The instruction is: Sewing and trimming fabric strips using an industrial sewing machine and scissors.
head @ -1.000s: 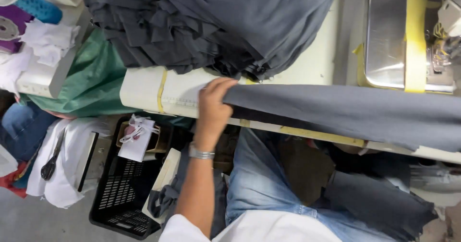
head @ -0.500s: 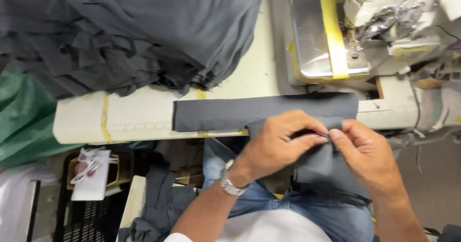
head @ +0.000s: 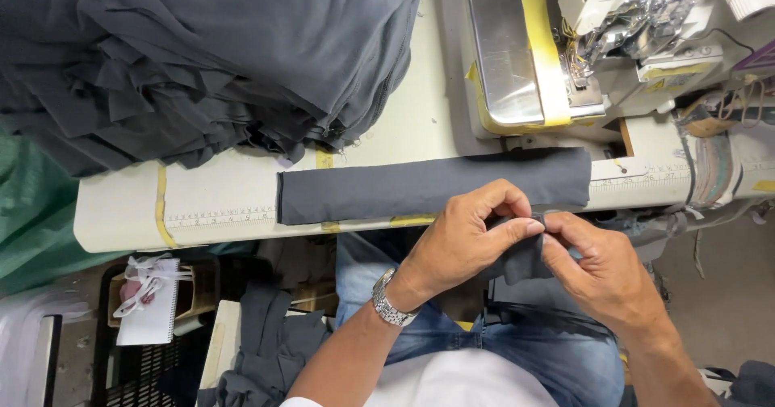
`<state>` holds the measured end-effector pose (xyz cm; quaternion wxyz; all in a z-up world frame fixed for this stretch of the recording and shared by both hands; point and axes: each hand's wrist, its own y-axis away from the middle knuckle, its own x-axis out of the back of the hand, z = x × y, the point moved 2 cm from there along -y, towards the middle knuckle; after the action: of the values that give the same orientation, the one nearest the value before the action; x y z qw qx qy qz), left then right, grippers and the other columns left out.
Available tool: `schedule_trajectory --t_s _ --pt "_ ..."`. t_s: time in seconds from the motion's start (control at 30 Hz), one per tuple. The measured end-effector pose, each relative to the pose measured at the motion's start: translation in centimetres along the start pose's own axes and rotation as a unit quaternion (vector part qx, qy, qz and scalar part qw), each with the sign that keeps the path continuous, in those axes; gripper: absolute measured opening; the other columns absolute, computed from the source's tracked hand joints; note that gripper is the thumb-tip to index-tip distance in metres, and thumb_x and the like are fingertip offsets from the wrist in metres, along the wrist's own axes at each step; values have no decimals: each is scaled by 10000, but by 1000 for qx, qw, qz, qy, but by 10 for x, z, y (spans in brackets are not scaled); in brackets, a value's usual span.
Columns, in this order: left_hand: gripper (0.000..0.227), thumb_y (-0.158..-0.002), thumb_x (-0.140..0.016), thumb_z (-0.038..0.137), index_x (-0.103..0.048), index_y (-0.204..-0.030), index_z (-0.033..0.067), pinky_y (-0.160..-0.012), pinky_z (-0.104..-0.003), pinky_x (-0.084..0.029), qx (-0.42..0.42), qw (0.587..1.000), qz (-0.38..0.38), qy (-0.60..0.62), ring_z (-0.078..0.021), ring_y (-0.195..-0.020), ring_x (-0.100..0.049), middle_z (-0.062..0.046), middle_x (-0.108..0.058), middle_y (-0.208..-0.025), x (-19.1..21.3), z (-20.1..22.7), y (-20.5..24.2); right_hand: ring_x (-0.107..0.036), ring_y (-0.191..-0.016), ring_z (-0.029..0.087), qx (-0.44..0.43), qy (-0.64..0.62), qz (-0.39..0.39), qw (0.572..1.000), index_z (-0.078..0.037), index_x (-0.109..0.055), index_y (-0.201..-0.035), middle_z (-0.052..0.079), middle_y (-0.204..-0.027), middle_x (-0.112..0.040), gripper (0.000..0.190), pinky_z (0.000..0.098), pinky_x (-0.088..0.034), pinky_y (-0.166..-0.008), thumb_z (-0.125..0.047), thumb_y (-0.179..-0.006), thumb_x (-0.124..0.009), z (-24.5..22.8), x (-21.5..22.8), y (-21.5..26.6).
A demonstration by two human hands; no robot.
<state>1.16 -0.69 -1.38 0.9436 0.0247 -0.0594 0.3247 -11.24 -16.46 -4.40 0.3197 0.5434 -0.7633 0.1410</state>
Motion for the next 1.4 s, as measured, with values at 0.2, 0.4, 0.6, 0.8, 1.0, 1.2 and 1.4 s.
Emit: schedule_trajectory --t_s 0.2,0.4,0.6,0.8,1.0,1.2,1.4 --pt "77 -999 -655 233 -651 -1018 158 -1016 -282 -494 -140 990 -7 -9 -141 -1070 -609 6 -641 -1048 -2 -21 -2 -712 -967 142 46 -20 -38 998 -115 -732 -1144 -5 -1083 -787 352 298 -514 -885 -310 -998 -477 -5 1 1" --pt "248 -974 -683 235 -606 -1177 114 -911 -232 -490 -62 993 -16 99 -77 -996 -579 18 -626 -1081 -18 -49 -1 -674 -855 98 -76 -53 60 994 -169 -769 -1094 -55 -946 -788 260 257 -489 -815 -273 -963 -571 -8 0 9" --pt "153 -995 -608 90 -658 -1136 126 -837 -368 -528 -306 928 34 -211 -264 -901 -670 -82 -678 -1009 -5 13 -66 -560 -524 149 -125 -114 194 966 -150 -687 -1135 27 -654 -603 253 306 -461 -561 -332 -989 -589 -20 31 -41" --pt "132 -978 -596 300 -718 -968 249 -581 -495 -570 -311 835 124 -436 -373 -698 -690 -32 -516 -825 6 15 -128 -621 -691 95 -10 -314 224 923 -26 -541 -1207 56 -796 -596 243 224 -581 -599 -130 -999 -609 10 24 -90" --pt "142 -1005 -586 292 -709 -975 230 -578 -467 -564 -321 825 157 -437 -333 -725 -674 -11 -473 -824 9 9 -136 -636 -595 108 5 -321 219 921 -58 -541 -1179 74 -736 -641 213 204 -546 -535 -147 -1007 -630 18 23 -103" --pt "145 -989 -587 334 -709 -931 283 -626 -452 -585 -302 815 161 -468 -304 -789 -692 -2 -523 -860 16 -4 -152 -585 -517 96 10 -341 249 907 -75 -533 -1103 75 -663 -626 194 184 -504 -494 -158 -995 -671 26 17 -116" --pt "157 -983 -589 345 -708 -935 254 -619 -479 -584 -264 815 203 -474 -334 -768 -692 -31 -546 -829 40 -4 -180 -478 -397 95 8 -306 278 911 -68 -594 -972 52 -510 -534 155 215 -416 -391 -148 -940 -723 24 22 -134"
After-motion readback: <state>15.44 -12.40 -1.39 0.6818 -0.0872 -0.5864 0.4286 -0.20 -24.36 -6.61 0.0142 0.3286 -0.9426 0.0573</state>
